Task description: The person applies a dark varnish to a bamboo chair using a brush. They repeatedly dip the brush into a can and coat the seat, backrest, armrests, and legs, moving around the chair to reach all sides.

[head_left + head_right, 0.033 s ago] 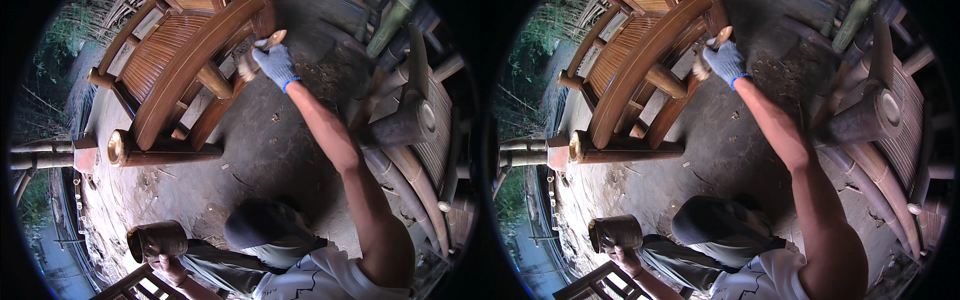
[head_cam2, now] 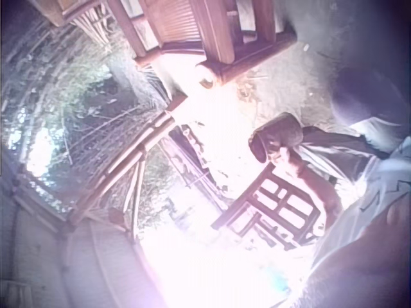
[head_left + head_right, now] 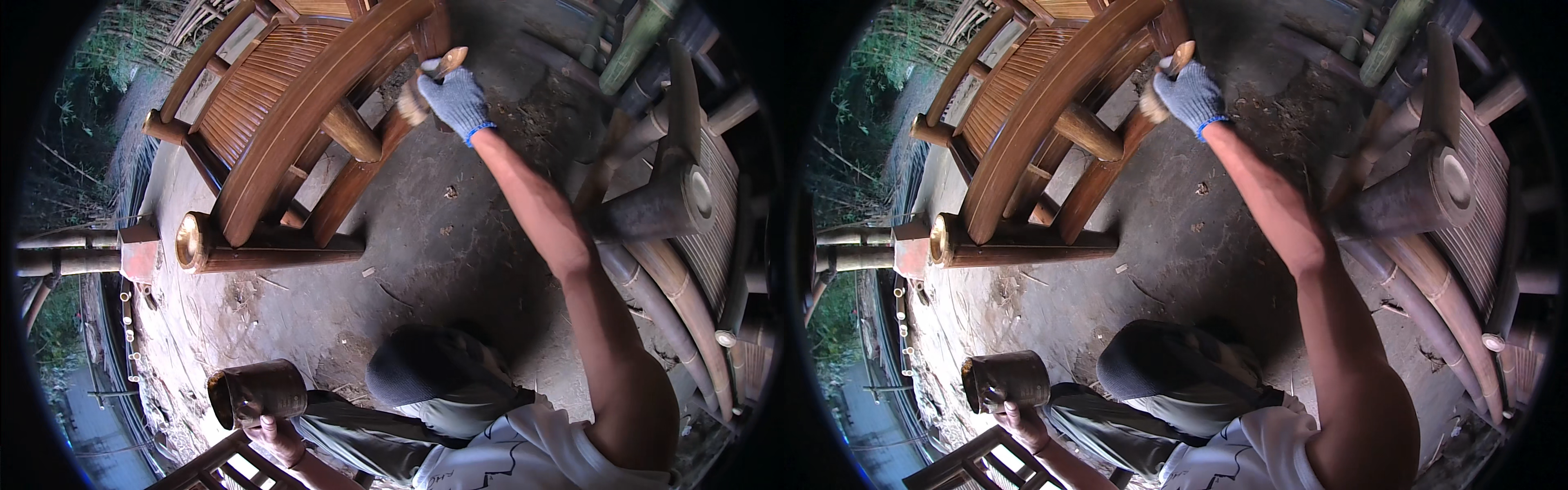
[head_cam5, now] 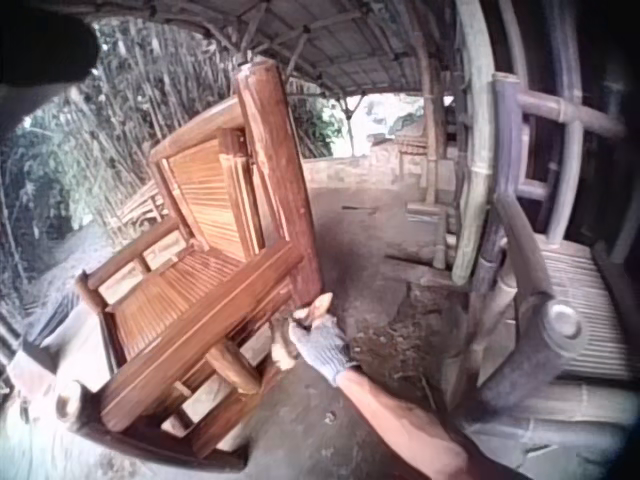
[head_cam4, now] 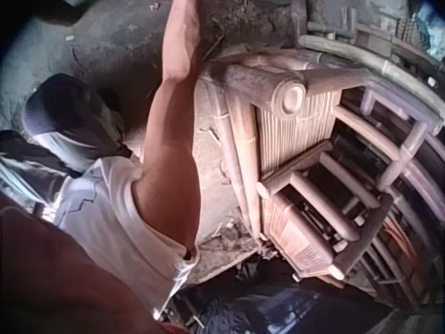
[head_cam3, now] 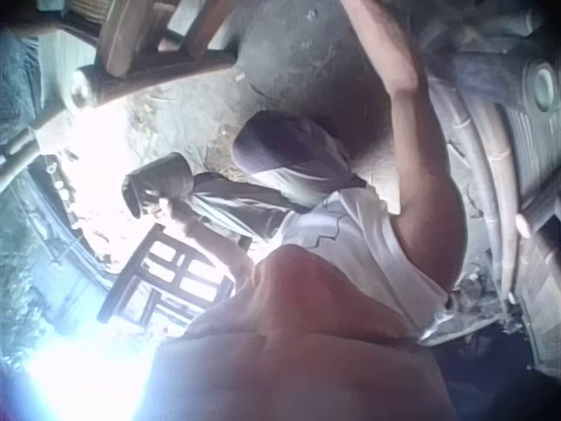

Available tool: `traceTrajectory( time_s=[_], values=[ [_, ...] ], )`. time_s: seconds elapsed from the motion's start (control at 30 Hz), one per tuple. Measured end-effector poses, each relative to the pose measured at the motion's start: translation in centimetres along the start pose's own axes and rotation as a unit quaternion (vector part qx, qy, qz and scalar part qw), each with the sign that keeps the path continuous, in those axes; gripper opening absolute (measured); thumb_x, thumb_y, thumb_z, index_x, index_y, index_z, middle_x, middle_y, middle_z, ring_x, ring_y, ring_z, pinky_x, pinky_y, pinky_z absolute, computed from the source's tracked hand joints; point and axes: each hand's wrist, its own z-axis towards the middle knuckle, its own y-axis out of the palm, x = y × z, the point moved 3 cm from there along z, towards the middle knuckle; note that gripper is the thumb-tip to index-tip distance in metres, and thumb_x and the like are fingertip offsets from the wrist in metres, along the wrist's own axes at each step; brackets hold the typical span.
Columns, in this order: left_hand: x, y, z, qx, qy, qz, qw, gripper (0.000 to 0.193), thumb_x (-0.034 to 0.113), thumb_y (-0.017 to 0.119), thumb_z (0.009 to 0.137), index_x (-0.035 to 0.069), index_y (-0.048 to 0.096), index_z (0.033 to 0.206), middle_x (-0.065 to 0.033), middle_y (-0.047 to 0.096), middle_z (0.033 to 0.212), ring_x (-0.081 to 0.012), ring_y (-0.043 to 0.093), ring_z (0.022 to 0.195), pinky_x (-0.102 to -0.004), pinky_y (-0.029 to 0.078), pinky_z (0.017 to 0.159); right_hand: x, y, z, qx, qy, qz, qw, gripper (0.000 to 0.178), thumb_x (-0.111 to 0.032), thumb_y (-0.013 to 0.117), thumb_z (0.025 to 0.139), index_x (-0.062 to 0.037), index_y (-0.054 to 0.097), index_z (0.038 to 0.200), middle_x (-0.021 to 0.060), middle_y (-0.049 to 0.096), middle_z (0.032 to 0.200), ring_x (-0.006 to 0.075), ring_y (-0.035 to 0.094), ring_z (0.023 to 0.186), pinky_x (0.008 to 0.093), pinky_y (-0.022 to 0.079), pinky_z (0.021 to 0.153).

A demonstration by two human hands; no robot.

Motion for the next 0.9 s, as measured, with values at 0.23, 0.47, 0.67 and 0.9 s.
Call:
traceTrajectory(
  time_s=[0.23, 0.47, 0.67, 0.9],
  values=[
    [-0.9, 0.8, 0.2, -0.011, 0.004, 0.009, 1.0, 0.093, 0.051, 0.083, 0.071, -0.003, 0.046, 0.137, -0.0128, 0.053, 0.13, -0.026, 0.052, 0.117, -0.044, 0.039, 0.105, 2.0, -0.5, -7.3, 0.053, -0.252, -0.247, 0.934, 0.056, -0.006, 0.069, 0.074, -0.0151, 0.063, 0.129, 0.0119, 0.061, 0.124, 0.0357, 0.058, 0.11, 0.0455, 0.05, 0.094],
    [-1.6, 0.4, 0.2, -0.019, -0.005, 0.018, 1.0, 0.092, 0.051, 0.083, 0.071, -0.002, 0.046, 0.137, -0.0131, 0.053, 0.13, -0.0266, 0.051, 0.119, -0.0457, 0.037, 0.106, 0.5, 2.1, -12.6, -0.054, 0.142, 0.415, 0.897, 0.028, -0.021, 0.068, 0.093, -0.005, 0.064, 0.116, 0.0107, 0.066, 0.109, 0.0139, 0.066, 0.094, 0.0353, 0.058, 0.071],
    [-1.6, 1.7, 0.9, -0.044, -0.003, -0.016, 0.999, 0.089, 0.045, 0.084, 0.073, 0.0, 0.045, 0.139, -0.0133, 0.052, 0.133, -0.0268, 0.052, 0.12, -0.0457, 0.039, 0.106, 8.5, -2.3, -3.3, 0.072, 0.025, 0.226, 0.971, 0.035, -0.026, 0.069, 0.093, -0.0034, 0.063, 0.12, 0.0058, 0.069, 0.11, 0.0156, 0.066, 0.096, 0.0311, 0.056, 0.076],
    [-1.8, 1.7, 0.1, -0.029, -0.012, -0.017, 0.999, 0.081, 0.042, 0.085, 0.074, 0.001, 0.048, 0.133, -0.0121, 0.056, 0.127, -0.0253, 0.056, 0.114, -0.0436, 0.047, 0.096, 12.3, 7.4, -11.3, 0.163, 0.41, 0.784, 0.438, 0.028, -0.032, 0.062, 0.093, -0.0071, 0.062, 0.107, 0.0062, 0.065, 0.092, 0.0209, 0.065, 0.078, 0.0331, 0.061, 0.069]
  ],
)
